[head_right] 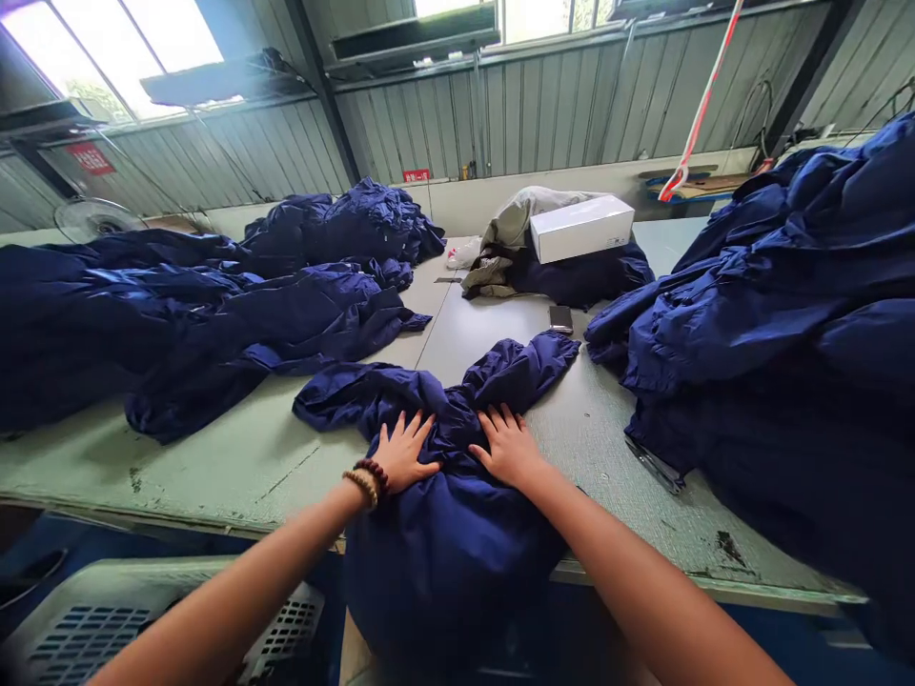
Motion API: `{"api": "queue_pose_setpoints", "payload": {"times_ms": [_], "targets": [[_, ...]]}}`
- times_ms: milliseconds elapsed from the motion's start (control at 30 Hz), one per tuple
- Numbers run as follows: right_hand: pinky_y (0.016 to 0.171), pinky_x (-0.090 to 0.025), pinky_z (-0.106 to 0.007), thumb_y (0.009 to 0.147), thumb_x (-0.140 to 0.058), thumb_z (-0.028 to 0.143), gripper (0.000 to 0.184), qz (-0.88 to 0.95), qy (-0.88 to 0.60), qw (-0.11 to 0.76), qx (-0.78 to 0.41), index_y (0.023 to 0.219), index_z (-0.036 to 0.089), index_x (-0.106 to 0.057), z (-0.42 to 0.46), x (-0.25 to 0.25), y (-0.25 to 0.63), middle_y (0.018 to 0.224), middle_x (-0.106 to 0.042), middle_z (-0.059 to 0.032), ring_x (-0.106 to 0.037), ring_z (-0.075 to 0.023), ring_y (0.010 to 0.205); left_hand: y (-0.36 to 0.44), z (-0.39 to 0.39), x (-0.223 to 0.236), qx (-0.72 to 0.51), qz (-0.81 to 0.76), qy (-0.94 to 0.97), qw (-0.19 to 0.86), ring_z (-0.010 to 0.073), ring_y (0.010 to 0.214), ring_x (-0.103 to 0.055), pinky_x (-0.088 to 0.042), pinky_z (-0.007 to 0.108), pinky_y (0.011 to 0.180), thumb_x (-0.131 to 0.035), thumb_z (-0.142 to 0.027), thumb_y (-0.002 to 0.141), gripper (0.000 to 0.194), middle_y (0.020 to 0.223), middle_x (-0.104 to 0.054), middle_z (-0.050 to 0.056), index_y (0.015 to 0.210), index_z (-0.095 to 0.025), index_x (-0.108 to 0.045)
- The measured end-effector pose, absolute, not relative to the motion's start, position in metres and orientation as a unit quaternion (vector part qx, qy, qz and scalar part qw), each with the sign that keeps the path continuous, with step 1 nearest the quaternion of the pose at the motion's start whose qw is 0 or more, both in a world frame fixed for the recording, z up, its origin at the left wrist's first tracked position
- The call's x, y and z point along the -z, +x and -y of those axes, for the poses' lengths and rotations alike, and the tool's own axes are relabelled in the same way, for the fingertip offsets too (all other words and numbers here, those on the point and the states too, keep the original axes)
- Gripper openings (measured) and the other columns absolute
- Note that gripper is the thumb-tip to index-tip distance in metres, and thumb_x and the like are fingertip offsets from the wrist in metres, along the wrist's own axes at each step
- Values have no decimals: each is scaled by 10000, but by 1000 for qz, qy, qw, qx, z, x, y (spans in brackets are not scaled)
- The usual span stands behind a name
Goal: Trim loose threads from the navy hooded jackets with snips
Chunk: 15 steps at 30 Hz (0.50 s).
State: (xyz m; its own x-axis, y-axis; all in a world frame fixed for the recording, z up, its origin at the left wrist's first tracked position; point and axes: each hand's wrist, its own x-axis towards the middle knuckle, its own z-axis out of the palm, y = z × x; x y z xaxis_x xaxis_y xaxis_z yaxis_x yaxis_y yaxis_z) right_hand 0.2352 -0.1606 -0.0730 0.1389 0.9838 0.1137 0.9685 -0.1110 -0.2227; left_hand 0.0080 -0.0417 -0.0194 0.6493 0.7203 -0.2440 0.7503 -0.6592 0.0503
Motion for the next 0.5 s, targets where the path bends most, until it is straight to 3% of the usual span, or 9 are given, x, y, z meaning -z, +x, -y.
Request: {"api": "queue_pose_setpoints", "payload": {"times_ms": [100,200,267,333,433,500], "targets": [[1290,-310,-569,1093,-483,590,727,629,-768,121,-16,1665,142,-452,161,64,236,1682,-490,-197,-367,-415,1600,20,-4,16,120,-313,939,75,463,1701,-16,-55,777,1300,-703,-538,915,1022,1849,-111,103,1772,-290,-205],[1208,-409,-534,1101,-509,495,610,608,-784,121,-12,1530,66,-566,162,52,237,1466,-656,-252,-542,-410,1457,41,-37,13,115,-238,963,61,401,1703,-146,-26,723,1329,-665,-412,973,831,1825,-244,95,1733,-326,-340],[1108,-493,-479,1107,-505,442,511,600,-791,121,-18,1435,69,-623,166,45,241,1325,-728,-243,-658,-376,1316,61,-46,10,72,-251,965,28,341,1700,-202,54,656,1348,-575,-309,1030,665,1800,-325,86,1682,-346,-452],[991,-548,-424,1109,-506,412,432,594,-795,121,-28,1366,100,-658,172,40,249,1241,-767,-216,-733,-341,1177,82,-44,5,27,-301,953,-1,310,1709,-173,100,611,1353,-505,-227,1046,633,1800,-325,94,1669,-336,-481],[899,-567,-383,1093,-550,392,368,586,-800,123,-43,1329,143,-683,183,34,269,1214,-793,-177,-773,-322,1100,99,-26,-4,27,-351,936,-2,359,1698,-199,26,650,1353,-604,-252,998,718,1788,-342,138,1694,-307,-437],[909,-563,-376,1084,-574,410,374,583,-801,129,-45,1347,165,-680,190,29,286,1250,-792,-161,-769,-322,1144,89,-9,-10,41,-362,931,8,427,1652,-303,-81,717,1327,-708,-402,953,809,1759,-386,179,1702,-298,-419]]}}
